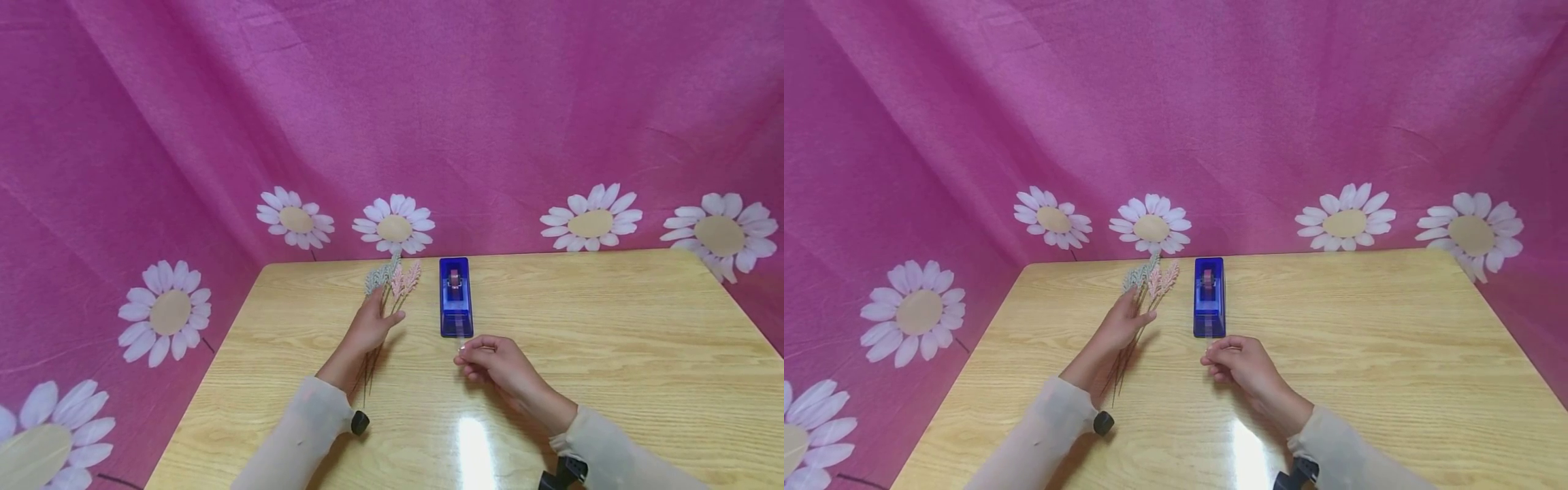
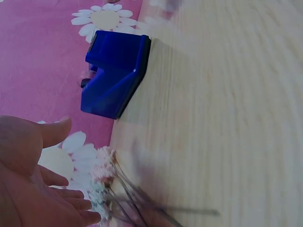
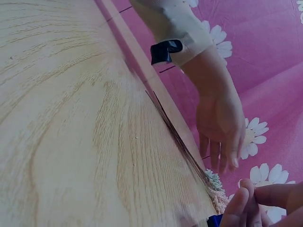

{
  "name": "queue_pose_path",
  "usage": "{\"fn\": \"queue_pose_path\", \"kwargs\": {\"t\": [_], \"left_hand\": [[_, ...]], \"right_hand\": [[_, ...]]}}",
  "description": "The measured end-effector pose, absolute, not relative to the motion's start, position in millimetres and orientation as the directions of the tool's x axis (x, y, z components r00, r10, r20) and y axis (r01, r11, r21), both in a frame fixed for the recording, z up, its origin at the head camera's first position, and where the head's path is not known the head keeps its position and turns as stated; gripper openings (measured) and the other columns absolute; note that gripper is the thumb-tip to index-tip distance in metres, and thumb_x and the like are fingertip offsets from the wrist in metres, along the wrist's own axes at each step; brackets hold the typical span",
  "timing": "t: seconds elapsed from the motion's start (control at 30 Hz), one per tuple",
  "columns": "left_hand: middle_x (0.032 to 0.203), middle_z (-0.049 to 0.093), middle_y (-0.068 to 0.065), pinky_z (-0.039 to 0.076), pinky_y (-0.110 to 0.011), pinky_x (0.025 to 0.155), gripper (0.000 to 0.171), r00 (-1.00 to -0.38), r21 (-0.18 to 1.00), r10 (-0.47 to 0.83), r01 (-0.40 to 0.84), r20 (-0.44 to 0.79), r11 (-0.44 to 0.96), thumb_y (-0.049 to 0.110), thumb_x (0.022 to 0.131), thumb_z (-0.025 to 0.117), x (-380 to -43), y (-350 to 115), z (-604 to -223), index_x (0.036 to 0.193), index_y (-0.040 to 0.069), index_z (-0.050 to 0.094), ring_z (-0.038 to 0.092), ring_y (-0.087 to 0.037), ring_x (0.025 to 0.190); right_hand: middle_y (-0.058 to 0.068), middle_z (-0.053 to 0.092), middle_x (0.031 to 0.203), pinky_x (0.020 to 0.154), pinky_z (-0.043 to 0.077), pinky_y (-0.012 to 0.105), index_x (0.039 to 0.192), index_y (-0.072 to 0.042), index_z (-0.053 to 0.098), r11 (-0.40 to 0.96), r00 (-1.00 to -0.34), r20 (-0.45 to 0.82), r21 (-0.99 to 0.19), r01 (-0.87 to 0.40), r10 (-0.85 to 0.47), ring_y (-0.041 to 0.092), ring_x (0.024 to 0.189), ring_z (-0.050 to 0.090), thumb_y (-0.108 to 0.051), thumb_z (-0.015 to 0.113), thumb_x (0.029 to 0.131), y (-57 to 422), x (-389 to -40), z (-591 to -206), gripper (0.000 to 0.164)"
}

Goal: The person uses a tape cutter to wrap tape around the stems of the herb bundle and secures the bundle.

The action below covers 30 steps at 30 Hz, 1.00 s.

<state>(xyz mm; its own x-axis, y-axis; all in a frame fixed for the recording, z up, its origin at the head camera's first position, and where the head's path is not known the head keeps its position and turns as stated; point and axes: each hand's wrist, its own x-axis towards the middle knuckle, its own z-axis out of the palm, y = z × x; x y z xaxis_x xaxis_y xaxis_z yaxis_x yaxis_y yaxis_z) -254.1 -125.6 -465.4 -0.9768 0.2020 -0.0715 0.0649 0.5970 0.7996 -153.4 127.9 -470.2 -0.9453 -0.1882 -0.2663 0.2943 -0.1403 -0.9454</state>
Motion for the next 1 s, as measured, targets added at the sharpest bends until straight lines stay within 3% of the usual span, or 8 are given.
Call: {"fn": "queue_pose_path", "kwargs": {"t": [0.43,0.6,0.8,0.9,1.0], "left_hand": [[0.156,0.030,-0.032,0.032,-0.053,0.119,0.099,-0.989,0.778,0.049,-0.079,-0.140,0.624,0.019,0.088,0.084,-233.3,-147.6,-476.9,0.157,-0.013,0.021,0.037,-0.045,0.144],[0.138,0.041,-0.026,0.042,-0.051,0.109,0.092,-0.988,0.784,0.054,-0.081,-0.144,0.616,0.012,0.081,0.089,-226.6,-147.5,-481.3,0.152,-0.012,0.036,0.051,-0.037,0.122],[0.110,0.047,-0.016,0.047,-0.042,0.086,0.057,-0.991,0.690,0.089,-0.006,-0.102,0.724,0.011,0.082,0.089,-226.2,-148.2,-485.1,0.122,-0.011,0.055,0.050,-0.028,0.096],[0.095,0.045,-0.010,0.040,-0.037,0.076,0.036,-0.992,0.675,0.100,0.025,-0.073,0.737,0.005,0.082,0.086,-227.9,-150.1,-485.7,0.098,-0.006,0.055,0.044,-0.024,0.086],[0.083,0.045,-0.006,0.037,-0.033,0.070,0.026,-0.994,0.682,0.104,0.064,-0.017,0.728,-0.006,0.079,0.077,-230.2,-152.5,-486.4,0.086,-0.004,0.053,0.042,-0.021,0.080]], "right_hand": [[0.008,0.075,0.088,0.066,0.057,0.021,0.106,0.010,0.064,-0.130,-0.944,-0.274,-0.945,0.300,-0.185,0.010,0.074,0.069,0.001,0.060,0.101,129.3,-154.6,-469.4,0.011],[0.009,0.075,0.089,0.067,0.057,0.022,0.106,0.010,0.064,-0.129,-0.944,-0.274,-0.945,0.300,-0.186,0.011,0.074,0.069,0.001,0.060,0.101,129.3,-153.8,-469.7,0.011],[0.010,0.076,0.090,0.067,0.057,0.022,0.107,0.009,0.064,-0.115,-0.943,-0.282,-0.946,0.304,-0.174,0.012,0.075,0.069,0.001,0.059,0.101,129.0,-153.5,-471.0,0.011],[0.010,0.076,0.090,0.067,0.057,0.022,0.107,0.009,0.063,-0.115,-0.943,-0.286,-0.945,0.307,-0.167,0.012,0.075,0.069,0.001,0.059,0.102,128.7,-153.6,-471.5,0.011],[0.010,0.076,0.090,0.067,0.057,0.022,0.106,0.009,0.063,-0.119,-0.944,-0.287,-0.944,0.308,-0.164,0.012,0.075,0.069,0.001,0.059,0.102,128.2,-153.6,-471.9,0.010]]}}
